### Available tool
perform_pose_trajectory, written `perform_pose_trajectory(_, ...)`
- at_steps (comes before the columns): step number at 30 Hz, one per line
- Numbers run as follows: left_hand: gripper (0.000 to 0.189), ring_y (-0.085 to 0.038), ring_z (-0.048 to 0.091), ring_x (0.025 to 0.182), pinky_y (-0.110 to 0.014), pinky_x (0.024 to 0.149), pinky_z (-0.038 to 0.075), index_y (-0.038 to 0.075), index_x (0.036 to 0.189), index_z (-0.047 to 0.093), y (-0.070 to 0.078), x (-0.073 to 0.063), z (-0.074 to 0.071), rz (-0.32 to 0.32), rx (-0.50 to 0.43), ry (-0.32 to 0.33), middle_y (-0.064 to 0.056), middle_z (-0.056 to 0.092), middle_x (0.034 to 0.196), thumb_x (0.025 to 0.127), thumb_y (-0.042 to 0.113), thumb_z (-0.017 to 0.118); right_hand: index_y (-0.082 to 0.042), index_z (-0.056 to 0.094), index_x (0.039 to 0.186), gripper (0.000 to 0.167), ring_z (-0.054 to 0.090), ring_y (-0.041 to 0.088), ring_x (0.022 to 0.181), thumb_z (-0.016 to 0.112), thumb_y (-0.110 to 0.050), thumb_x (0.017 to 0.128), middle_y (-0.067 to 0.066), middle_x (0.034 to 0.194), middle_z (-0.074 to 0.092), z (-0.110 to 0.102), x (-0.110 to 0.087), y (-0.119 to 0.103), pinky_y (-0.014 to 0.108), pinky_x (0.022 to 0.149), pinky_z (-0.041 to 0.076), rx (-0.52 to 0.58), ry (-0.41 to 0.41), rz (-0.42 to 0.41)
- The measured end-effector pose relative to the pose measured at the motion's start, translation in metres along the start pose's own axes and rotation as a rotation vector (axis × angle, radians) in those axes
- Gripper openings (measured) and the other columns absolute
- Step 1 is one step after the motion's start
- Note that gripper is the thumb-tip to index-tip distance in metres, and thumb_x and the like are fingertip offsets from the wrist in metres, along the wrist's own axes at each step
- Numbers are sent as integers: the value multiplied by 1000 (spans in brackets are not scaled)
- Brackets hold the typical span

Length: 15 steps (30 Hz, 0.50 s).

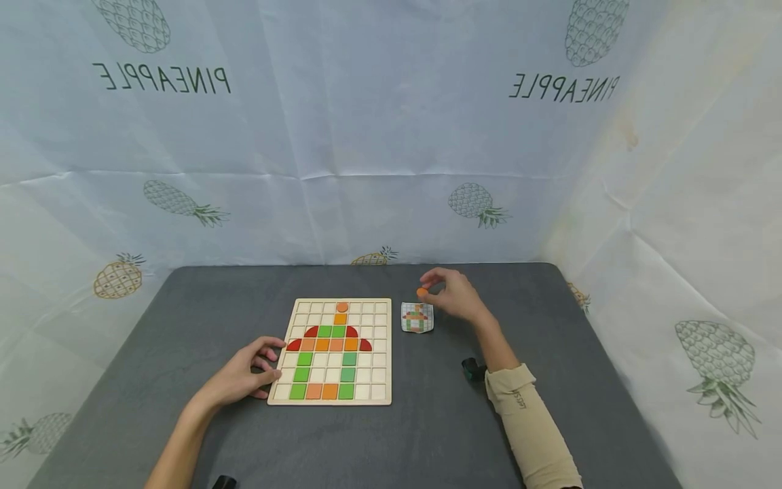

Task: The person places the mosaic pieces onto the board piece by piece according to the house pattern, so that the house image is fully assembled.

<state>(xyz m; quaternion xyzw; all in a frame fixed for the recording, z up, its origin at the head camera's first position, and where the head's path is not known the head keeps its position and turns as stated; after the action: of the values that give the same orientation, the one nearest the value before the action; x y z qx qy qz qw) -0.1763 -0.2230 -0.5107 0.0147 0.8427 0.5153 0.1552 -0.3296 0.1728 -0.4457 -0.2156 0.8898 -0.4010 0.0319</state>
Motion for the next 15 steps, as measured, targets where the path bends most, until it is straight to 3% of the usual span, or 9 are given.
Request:
perform_pose_trajectory(8,55,-24,56,98,-38,62,64,4,148,52,-1,0,0,-8,-4,0,-17,50,122,98,5,75,2,71,129,37,47,12,53,81,-16,98,19,118,75,40,22,-33,29,55,47,60,-89,-43)
perform_pose_trajectory(15,54,-23,56,98,-37,61,64,4,148,53,-1,0,0,0,-1,1,-17,49,122,98,5,75,-1,71,131,38,53,12,61,81,-17,98,16,123,75,80,38,-49,27,60,48,42,-170,-36)
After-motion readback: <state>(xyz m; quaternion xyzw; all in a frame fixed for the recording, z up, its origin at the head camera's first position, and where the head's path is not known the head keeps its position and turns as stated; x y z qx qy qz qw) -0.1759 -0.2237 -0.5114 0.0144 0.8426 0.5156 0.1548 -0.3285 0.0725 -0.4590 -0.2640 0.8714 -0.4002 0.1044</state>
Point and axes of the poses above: each hand's wrist, its own x-axis towards the middle knuckle, its own z-axis out of the palm, y = z × x, the point moved 9 cm from there along x, towards the middle knuckle
